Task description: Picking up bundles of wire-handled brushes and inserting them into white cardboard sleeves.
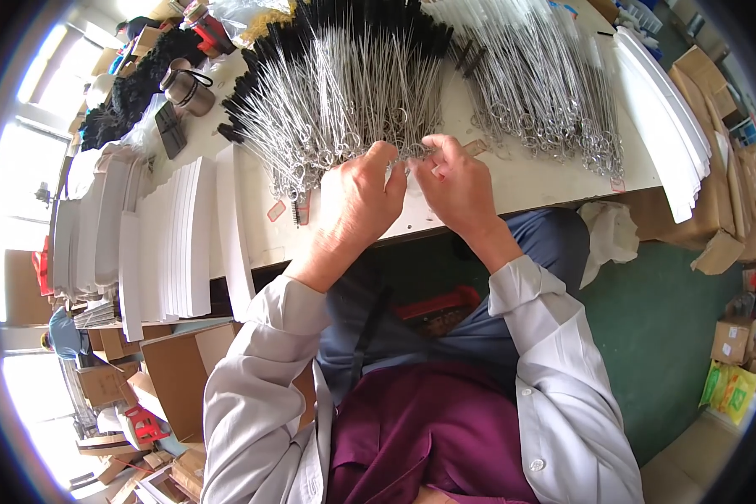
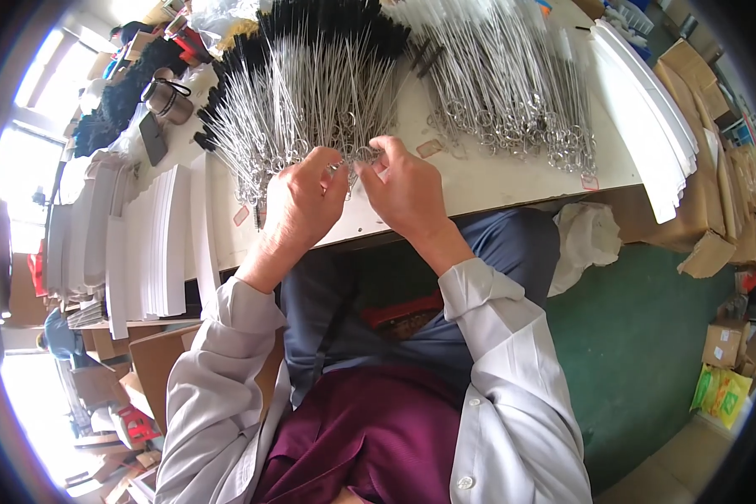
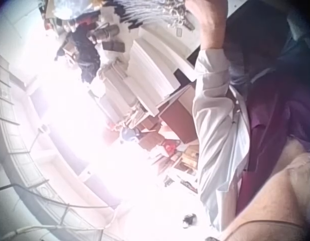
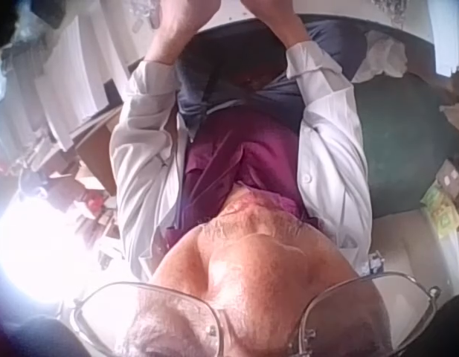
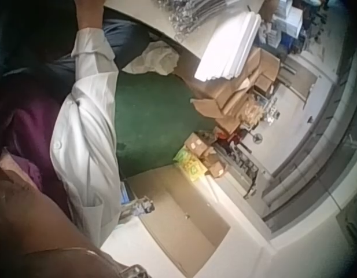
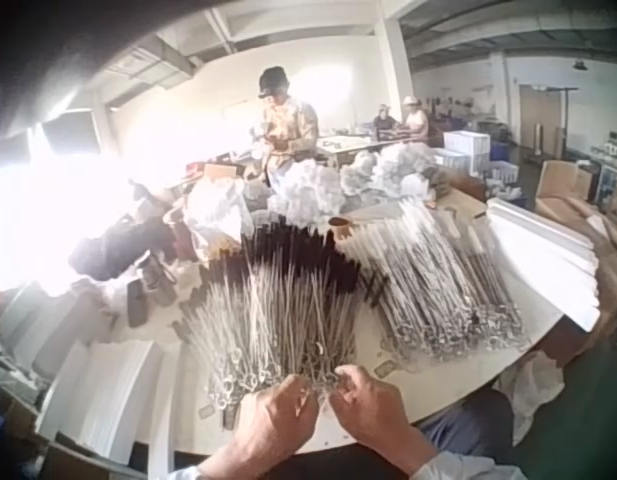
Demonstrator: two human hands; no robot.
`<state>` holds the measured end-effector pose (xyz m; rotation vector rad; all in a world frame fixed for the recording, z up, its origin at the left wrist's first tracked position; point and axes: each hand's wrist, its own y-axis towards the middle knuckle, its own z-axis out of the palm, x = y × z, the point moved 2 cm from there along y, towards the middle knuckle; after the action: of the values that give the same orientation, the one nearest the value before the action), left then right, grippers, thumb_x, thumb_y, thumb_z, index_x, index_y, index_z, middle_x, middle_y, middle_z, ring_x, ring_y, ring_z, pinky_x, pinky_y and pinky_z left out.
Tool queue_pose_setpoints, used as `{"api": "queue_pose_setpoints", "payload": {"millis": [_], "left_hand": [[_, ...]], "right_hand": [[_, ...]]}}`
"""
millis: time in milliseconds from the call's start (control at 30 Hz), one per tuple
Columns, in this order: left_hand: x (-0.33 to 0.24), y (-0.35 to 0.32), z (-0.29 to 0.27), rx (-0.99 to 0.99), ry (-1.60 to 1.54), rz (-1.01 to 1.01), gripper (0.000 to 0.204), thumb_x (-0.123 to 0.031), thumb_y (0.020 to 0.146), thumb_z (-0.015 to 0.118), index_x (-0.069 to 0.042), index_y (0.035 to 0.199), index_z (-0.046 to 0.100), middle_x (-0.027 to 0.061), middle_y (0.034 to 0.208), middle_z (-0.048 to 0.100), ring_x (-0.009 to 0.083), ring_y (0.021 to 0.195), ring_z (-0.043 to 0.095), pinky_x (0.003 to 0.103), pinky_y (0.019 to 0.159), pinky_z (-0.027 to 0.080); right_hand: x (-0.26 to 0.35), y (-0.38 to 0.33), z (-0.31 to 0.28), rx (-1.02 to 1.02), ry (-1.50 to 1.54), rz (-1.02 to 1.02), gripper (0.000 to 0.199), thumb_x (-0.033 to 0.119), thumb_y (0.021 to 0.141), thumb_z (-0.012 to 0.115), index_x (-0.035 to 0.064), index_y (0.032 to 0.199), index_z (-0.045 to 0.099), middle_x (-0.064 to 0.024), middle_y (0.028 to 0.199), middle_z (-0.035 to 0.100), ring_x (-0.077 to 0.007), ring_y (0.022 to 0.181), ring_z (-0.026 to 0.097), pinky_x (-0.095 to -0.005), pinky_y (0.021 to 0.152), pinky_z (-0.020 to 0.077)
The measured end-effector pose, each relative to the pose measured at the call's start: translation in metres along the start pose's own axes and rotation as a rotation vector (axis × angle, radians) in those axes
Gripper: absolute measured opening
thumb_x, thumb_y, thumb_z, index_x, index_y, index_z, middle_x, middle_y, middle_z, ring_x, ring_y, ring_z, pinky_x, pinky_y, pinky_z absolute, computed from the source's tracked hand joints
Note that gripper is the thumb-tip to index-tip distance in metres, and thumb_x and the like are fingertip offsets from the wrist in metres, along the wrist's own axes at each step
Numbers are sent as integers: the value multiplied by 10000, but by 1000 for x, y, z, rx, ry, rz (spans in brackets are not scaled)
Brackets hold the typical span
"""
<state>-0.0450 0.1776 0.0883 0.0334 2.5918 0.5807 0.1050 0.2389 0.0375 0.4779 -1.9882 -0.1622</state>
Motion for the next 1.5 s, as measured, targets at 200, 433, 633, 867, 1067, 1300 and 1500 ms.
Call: {"api": "queue_pose_setpoints", "payload": {"millis": [200,433,633,867,1067,1300,1500], "left_hand": [[-2,4,0,54,5,2,184,-184,916,705,-54,1047,694,152,722,702,331,699,733,413,654,578],[-9,19,-7,54,-147,-47,163,-96,919,676,-34,1068,697,160,766,717,312,717,742,384,660,580],[-7,35,-10,-3,-130,196,147,-24,917,659,-16,1055,709,183,859,729,287,742,751,370,685,591],[-13,39,-26,-42,-362,69,48,-67,891,693,-20,902,692,149,814,707,304,722,717,383,643,573],[-25,21,-17,-116,-267,294,58,-74,879,719,-40,903,678,135,943,728,320,724,712,385,602,577],[-38,-4,-15,-12,-201,411,103,-33,842,740,-43,915,668,84,821,634,281,681,681,383,552,544],[-34,-27,-8,2,-181,458,136,5,823,761,-17,942,697,99,880,682,275,696,700,375,596,564]], "right_hand": [[-9,6,3,13,53,54,237,263,923,717,60,1045,728,-132,829,746,-272,735,739,-369,672,565],[8,6,-5,-127,95,-152,111,143,928,726,56,997,725,-133,806,734,-282,707,732,-363,629,559],[26,13,-12,-141,91,-289,100,110,940,721,45,1016,717,-148,858,737,-274,700,731,-347,616,556],[33,27,-20,-29,670,53,273,200,1024,643,-54,1124,662,-89,883,725,-137,703,695,-283,589,549],[29,53,-14,314,858,448,436,393,1068,555,-16,1158,676,-99,907,718,-147,807,691,-277,699,550],[22,75,-10,387,1103,540,334,260,1086,523,-31,1194,647,-79,851,689,-168,721,652,-288,654,532],[51,68,-12,325,1225,549,285,205,1091,508,-22,1201,642,54,691,453,-28,517,342,-195,439,277]]}}
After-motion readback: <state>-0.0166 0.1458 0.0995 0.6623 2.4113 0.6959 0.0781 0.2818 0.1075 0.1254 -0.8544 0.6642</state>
